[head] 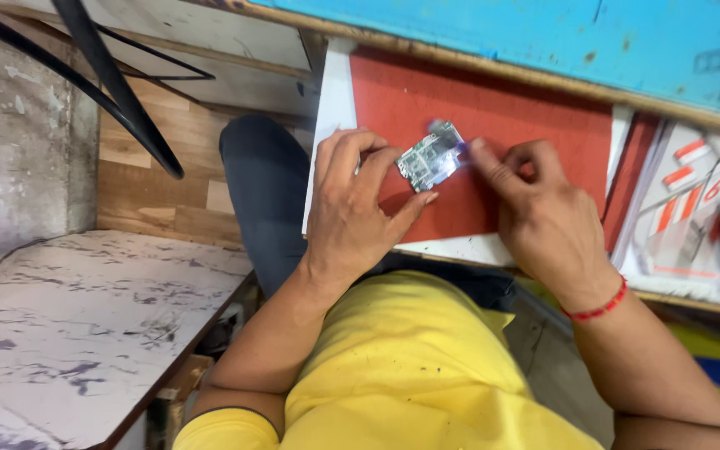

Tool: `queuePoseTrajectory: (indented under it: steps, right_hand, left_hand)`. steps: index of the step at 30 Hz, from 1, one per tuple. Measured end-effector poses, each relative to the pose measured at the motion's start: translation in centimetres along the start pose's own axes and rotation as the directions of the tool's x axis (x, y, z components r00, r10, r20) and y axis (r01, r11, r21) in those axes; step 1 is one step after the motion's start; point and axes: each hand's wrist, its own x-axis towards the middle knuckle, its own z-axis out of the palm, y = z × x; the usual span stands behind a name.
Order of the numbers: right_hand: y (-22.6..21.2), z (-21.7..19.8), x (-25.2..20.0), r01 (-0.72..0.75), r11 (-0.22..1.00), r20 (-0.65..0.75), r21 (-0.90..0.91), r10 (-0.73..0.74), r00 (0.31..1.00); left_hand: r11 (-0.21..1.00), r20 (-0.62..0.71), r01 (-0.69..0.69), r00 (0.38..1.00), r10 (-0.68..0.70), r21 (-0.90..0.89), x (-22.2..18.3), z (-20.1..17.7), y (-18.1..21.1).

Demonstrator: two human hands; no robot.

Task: The person uses a hot air gun to heat a small circuit board placed on a red mat. They then use a purple toothbrush to scrub the surface of the board. The person repeats the heating and scrubbing process multiple times.

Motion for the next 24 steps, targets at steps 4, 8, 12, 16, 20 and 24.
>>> queuePoseTrajectory:
  steps: [4,8,12,16,20,24]
  right_hand:
    - [-1.1,-0.1,-1.1,0.124,0.990,0.073,0.071,-0.129,0.989]
    - [-0.4,-0.3,-1.0,-0.023,0.996,0.042,0.088,0.020,0.999]
    - [-0.7,1.0,0.1,0.007,0.998,-0.090,0.058,-0.001,0.996]
    - [-0.5,0.7,-0.1,0.137,0.983,-0.036,0.125,-0.133,0.990]
    - [-0.9,0.3,-0.6,-0.019,0.998,0.012,0.054,0.018,1.000]
    - [-1.3,0.4,-1.6,-0.006,0.995,0.007,0.104,0.005,1.000]
  left_hand:
    - [1.000,0.002,0.008,1.000,-0.008,-0.007,0.2,-0.3,-0.1]
    - [0.999,-0.004,-0.034,0.999,0.034,-0.015,-0.4,-0.1,-0.6]
    - [0.998,0.008,-0.006,1.000,0.006,-0.056,-0.3,0.0,-0.8]
    - [0.998,-0.001,0.012,1.000,-0.012,-0.059,-0.1,-0.4,-0.3]
    - [0.998,0.017,0.018,1.000,-0.017,-0.063,-0.1,-0.4,-0.4]
    - [1.000,0.002,-0.029,1.000,0.029,-0.002,-0.3,-0.1,-0.8]
